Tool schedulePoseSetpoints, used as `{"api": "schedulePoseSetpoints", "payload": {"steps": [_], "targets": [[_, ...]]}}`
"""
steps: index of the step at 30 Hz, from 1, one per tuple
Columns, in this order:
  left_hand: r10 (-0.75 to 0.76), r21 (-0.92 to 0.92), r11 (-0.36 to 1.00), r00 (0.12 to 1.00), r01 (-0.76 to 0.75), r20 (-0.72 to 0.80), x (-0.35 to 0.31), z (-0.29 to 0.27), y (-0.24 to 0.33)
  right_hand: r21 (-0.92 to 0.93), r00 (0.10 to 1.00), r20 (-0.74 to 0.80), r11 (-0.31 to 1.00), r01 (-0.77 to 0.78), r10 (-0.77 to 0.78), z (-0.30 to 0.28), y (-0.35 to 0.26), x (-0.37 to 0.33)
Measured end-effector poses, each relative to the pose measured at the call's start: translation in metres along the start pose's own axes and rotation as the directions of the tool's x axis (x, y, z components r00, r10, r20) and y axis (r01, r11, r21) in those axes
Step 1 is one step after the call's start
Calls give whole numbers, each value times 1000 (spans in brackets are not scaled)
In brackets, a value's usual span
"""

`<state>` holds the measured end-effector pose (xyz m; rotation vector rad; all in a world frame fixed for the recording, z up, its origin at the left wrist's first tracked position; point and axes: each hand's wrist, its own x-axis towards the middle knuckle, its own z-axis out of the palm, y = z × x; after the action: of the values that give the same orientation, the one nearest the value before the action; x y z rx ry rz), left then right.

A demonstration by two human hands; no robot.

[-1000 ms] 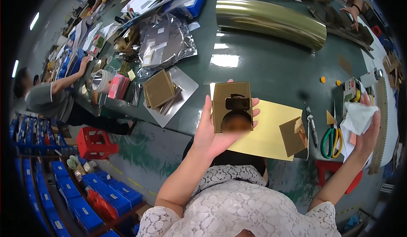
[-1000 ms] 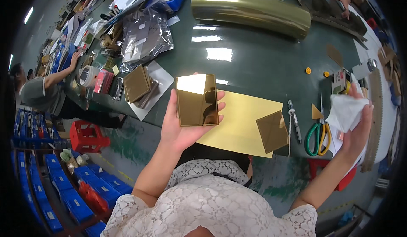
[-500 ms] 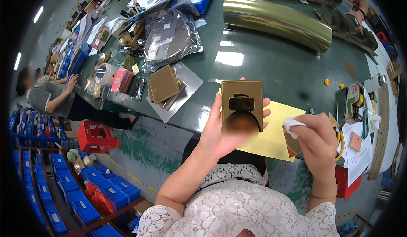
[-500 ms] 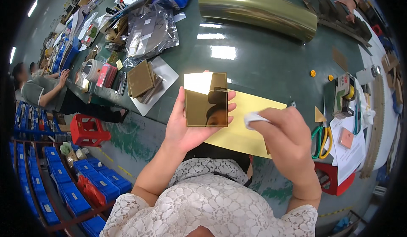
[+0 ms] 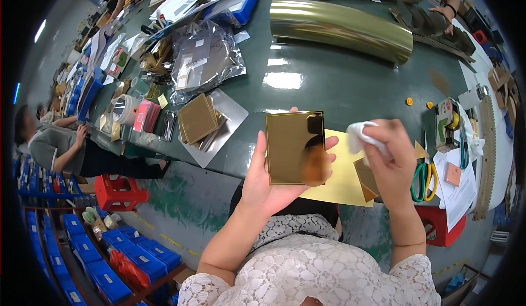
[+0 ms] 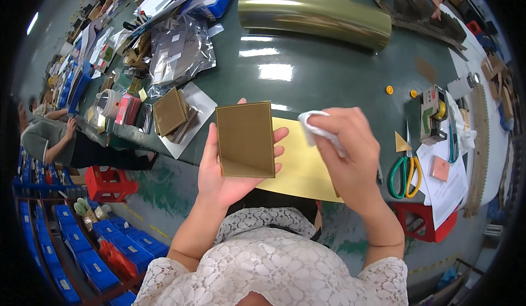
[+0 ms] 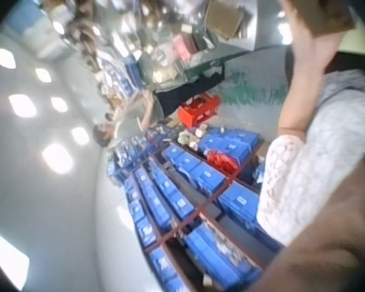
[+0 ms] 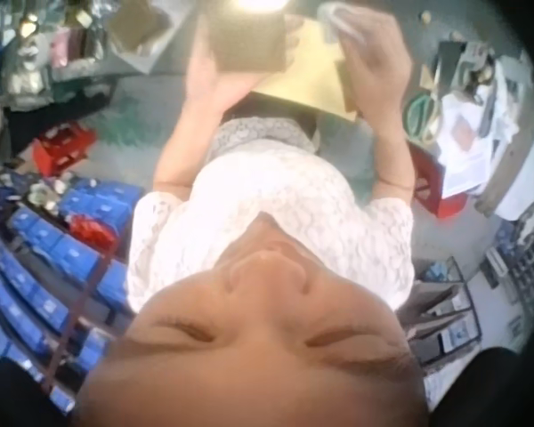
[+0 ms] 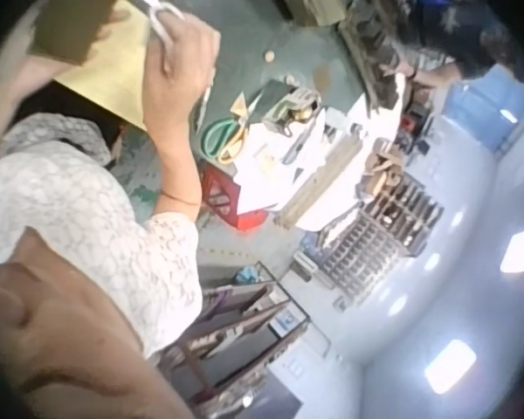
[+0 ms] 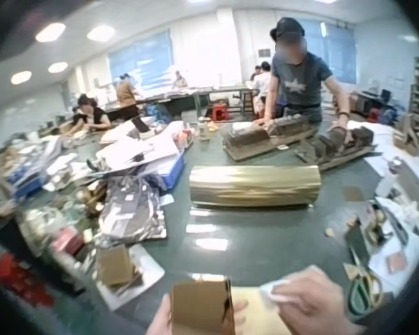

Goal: The person wipes a small square mirror with a white cloth, then handles a roll of gold reflective film and a small gold triangle. The person continues wiping the mirror surface and edges, then places the mirror on a yellow backing sheet.

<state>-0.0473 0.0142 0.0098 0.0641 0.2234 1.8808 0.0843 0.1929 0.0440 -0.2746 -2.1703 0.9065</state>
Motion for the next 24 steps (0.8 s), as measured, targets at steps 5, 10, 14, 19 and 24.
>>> {"api": "schedulePoseSetpoints", "payload": {"steps": [5,10,14,19,24], "targets": [[-26,-151,987,986,51,167,2,0,-5,353,971,209,917,-186,116,1,6,-8],[-32,-142,988,982,59,186,3,0,-6,614,858,323,602,-510,398,8,14,-24],[-27,-41,999,993,32,116,1,3,-5,585,768,245,541,-604,592,7,10,-19],[-18,-18,1000,999,19,40,-1,-5,1,-276,951,207,919,281,-229,-7,-15,3],[-3,-9,1000,1000,3,4,-1,1,0,-328,841,377,793,513,-388,4,-24,5]]}}
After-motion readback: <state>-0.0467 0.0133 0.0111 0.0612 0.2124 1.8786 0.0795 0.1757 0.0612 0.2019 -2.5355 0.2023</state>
